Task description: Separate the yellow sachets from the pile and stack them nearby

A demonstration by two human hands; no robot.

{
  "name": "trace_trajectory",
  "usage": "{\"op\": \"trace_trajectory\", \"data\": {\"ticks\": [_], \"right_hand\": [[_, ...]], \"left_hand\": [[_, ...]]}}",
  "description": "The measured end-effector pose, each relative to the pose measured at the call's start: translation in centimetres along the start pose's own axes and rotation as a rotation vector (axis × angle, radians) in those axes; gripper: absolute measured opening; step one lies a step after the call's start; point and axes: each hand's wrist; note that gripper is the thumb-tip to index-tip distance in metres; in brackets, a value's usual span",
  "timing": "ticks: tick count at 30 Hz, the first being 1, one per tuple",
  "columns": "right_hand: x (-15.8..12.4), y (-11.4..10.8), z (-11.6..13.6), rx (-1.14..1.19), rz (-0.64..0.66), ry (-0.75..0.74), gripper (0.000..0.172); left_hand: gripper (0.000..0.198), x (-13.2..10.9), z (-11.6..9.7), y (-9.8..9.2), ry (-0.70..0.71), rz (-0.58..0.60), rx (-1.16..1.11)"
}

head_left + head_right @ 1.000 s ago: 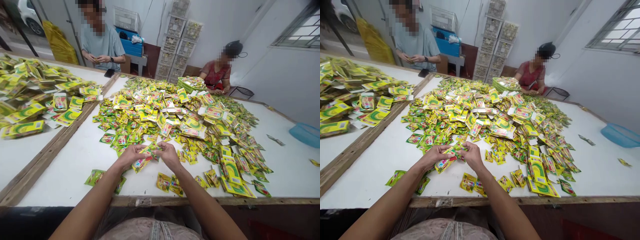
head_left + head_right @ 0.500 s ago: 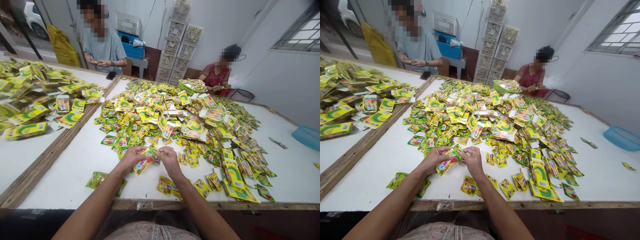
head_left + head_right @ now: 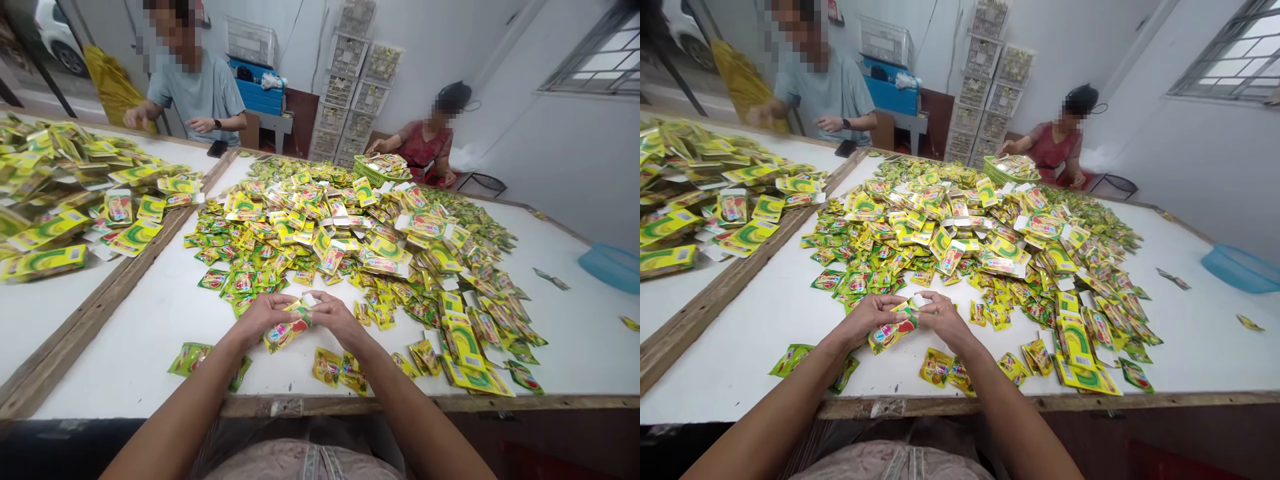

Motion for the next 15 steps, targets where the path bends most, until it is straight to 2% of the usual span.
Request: {"op": "trace_trajectory", "data": {"ticks": [2,5,9,11,15], "right_hand": [[-0.3,0.0,0.1,-0.016,0.023,0.008,0.034],[-0.5,0.6,0.0,-0.214,-0.012,-0.025,0.04],[-0.5,1.6,0.0,-0.323,0.077,-0.029,0.047],[-0.5,1.8,0.1,-0.345,0.048,-0.029,0.04],[-0.6,2.1,0.3,-0.364,-0.13,-0.062,0.023]], "left_hand": [[0.04,0.1,0.0,0.0,0.021,-0.009,0.002],[0.041,0.1,0.0,0.0,0.032,-0.021,0.012],[0.042,0.0,0.0,0.0,0.036,-0.013,0.007],[0.043,0.0,0.0,0.0,0.034,-0.014,0.013],[0.041,0.0,-0.2,-0.1,0.06,-0.03,0.075]]}}
Point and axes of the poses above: each hand's wrist, its own x-axis towards the middle knuckle, its own y-axis out of the palm, z = x × y, and after that the axes turned 2 degrees about -y, right-handed
